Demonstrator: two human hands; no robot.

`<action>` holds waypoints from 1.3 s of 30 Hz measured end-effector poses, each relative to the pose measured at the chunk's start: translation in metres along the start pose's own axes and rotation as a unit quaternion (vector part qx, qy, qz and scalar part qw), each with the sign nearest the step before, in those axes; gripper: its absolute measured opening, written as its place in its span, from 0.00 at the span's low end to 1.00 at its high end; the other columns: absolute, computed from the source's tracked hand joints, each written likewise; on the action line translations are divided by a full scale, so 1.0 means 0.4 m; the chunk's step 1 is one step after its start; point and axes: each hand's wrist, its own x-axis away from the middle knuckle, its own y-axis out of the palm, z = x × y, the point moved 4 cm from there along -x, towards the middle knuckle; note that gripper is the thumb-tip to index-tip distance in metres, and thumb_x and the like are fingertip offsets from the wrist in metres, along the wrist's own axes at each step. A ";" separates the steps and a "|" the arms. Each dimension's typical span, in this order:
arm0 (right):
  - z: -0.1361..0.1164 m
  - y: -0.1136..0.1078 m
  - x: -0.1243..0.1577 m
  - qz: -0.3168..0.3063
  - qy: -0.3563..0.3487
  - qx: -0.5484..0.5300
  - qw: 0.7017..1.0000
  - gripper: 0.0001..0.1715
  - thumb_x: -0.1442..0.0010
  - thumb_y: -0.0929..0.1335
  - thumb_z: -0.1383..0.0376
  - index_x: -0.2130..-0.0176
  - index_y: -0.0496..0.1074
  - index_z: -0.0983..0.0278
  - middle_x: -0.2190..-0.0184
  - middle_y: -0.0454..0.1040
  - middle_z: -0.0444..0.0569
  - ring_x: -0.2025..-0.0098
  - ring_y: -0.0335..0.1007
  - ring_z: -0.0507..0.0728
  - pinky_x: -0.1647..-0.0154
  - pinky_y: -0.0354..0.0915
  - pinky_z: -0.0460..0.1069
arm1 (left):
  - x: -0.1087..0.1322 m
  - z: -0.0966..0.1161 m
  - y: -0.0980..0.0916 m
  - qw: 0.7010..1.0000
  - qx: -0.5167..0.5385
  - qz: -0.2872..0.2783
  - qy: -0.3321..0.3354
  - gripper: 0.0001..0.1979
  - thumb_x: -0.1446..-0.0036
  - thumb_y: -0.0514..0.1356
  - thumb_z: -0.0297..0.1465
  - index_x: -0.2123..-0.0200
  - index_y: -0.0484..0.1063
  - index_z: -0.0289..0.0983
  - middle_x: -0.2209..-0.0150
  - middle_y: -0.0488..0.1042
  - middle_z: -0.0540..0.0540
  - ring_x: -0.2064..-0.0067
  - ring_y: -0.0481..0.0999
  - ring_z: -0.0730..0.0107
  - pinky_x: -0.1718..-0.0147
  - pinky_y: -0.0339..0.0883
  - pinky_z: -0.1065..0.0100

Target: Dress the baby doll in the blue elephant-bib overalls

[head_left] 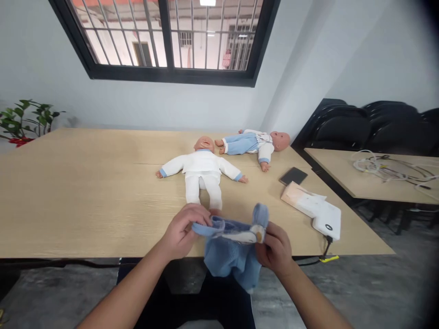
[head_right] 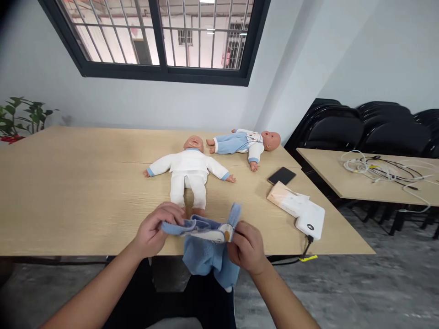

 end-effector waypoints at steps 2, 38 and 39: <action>0.012 0.005 0.013 -0.004 0.013 0.021 1.000 0.17 0.42 0.67 0.77 0.57 0.70 0.58 0.61 0.75 0.50 0.61 0.74 0.57 0.65 0.71 0.50 | 0.019 0.004 0.007 1.000 -0.016 -0.013 -0.019 0.06 0.30 0.55 0.28 0.57 0.72 0.41 0.60 0.76 0.44 0.54 0.75 0.62 0.52 0.69 0.58; 0.003 0.443 -0.194 -0.372 0.413 -0.115 0.823 0.26 0.36 0.67 0.44 0.56 0.75 0.63 0.61 0.81 0.52 0.59 0.76 0.61 0.62 0.62 0.51 | 0.058 -0.191 -0.051 0.910 0.079 0.235 -0.332 0.14 0.35 0.56 0.42 0.68 0.65 0.40 0.67 0.68 0.50 0.64 0.68 0.69 0.61 0.65 0.69; 0.004 0.446 -0.195 -0.364 0.421 -0.128 0.821 0.27 0.36 0.68 0.43 0.53 0.75 0.62 0.58 0.81 0.52 0.56 0.76 0.62 0.60 0.64 0.51 | 0.043 -0.202 -0.048 0.908 0.072 0.254 -0.324 0.14 0.35 0.56 0.43 0.68 0.64 0.40 0.67 0.67 0.50 0.65 0.68 0.69 0.61 0.65 0.69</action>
